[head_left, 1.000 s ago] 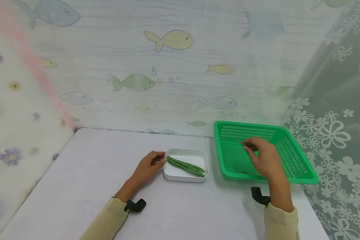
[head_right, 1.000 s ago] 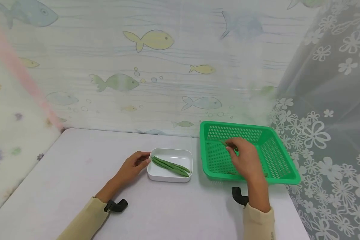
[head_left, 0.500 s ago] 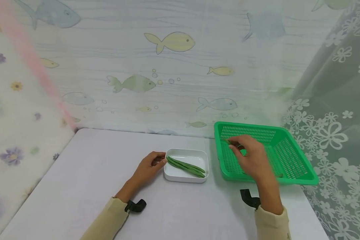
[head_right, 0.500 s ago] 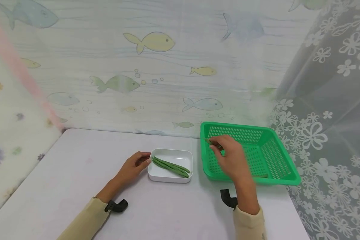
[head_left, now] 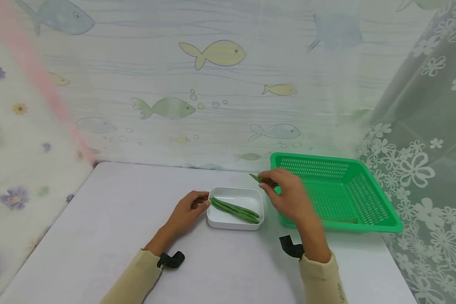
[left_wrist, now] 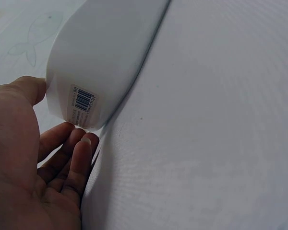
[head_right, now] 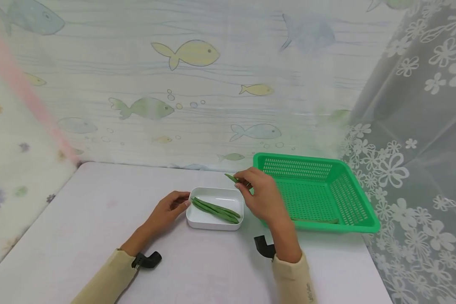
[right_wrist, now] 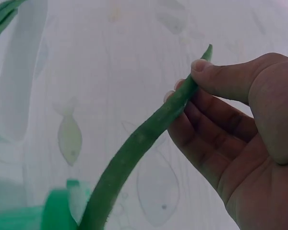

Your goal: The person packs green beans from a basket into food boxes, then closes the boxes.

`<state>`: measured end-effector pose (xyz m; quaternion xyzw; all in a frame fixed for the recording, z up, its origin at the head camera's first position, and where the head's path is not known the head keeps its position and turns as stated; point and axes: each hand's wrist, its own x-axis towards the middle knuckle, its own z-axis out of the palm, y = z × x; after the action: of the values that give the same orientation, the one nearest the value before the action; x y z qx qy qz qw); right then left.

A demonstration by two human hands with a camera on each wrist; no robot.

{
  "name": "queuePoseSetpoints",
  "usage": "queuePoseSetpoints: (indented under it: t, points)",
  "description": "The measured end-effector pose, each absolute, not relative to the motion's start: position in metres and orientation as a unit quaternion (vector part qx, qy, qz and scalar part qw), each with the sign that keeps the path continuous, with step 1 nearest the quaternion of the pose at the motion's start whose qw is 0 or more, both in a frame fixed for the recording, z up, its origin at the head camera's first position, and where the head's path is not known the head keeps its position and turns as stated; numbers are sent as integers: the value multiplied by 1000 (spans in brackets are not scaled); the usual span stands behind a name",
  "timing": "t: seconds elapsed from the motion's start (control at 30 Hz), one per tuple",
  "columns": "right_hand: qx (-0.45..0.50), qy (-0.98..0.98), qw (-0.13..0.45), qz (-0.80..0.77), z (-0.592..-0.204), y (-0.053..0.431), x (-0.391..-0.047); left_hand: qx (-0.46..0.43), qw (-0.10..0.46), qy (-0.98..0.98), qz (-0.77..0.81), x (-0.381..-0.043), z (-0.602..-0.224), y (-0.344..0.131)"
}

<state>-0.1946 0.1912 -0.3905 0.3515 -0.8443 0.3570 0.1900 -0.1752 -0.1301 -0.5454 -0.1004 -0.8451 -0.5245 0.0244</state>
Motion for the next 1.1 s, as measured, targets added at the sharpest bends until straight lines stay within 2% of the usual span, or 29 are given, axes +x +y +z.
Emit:
queuePoseSetpoints:
  t: [0.37, 0.83, 1.1]
  points:
    - [380, -813, 162, 411, -390, 162, -193, -97, 24, -851, -516, -178, -546, -132]
    - [365, -815, 154, 422, -436, 126, -205, -99, 27, -851, -515, -178, -547, -131]
    - [356, -840, 111, 394, -454, 115, -208, -103, 26, -847, -521, -177, -545, -130]
